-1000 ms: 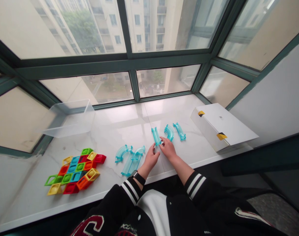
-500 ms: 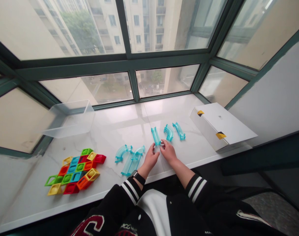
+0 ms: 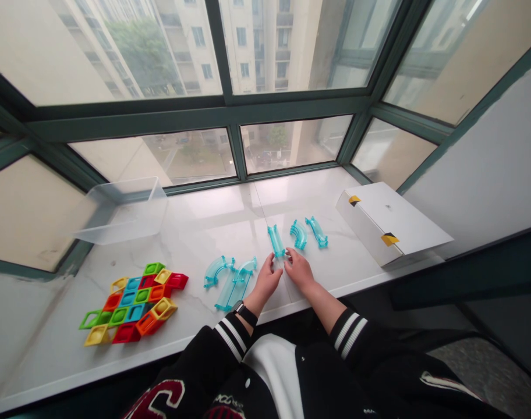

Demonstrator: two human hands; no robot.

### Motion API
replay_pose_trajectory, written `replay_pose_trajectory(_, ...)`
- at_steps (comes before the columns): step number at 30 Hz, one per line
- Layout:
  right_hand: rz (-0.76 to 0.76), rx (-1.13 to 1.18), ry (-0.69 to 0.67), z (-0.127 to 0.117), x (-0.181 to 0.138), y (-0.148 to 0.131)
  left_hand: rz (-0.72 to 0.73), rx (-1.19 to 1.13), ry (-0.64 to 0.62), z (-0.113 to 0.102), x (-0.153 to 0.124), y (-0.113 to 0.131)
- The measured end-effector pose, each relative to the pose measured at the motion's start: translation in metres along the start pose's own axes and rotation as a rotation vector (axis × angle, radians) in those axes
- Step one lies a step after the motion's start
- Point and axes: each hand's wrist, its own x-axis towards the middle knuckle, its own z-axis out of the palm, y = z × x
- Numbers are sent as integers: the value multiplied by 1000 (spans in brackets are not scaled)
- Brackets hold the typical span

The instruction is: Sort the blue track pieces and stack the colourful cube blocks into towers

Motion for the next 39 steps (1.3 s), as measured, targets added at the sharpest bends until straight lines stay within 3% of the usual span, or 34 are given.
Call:
replay_pose_trajectory(4,29,61,17,-2,-9,9,4,-26,-36,-17,-10,15)
replay_pose_trajectory(7,28,148,39,-4,-22,19,20,-73,-147,-50,-21,35)
replay_pose_trajectory(9,9,193,48,-7,-33,25,47,-103,-145,-80,-30,47)
replay_pose_trajectory(14,-119,136,58,-10,-53,26,74,6,114,-160,-58,53)
replay_pose_trajectory(19,-189,13,48,-9,-55,23,39,97,322,-208,-93,21)
replay_pose_trajectory(22,-217,-25,43,-8,-54,22,-10,146,333,-212,-110,-2)
replay_pose_trajectory(28,-239,-50,36,-8,-53,22,-134,317,230,-189,-118,-34)
replay_pose_trajectory(33,-247,-66,27,-8,-54,23,-67,529,209,-176,-109,-45)
replay_pose_trajectory(39,-245,-65,28,-8,-54,25,-45,642,183,-175,-106,-47)
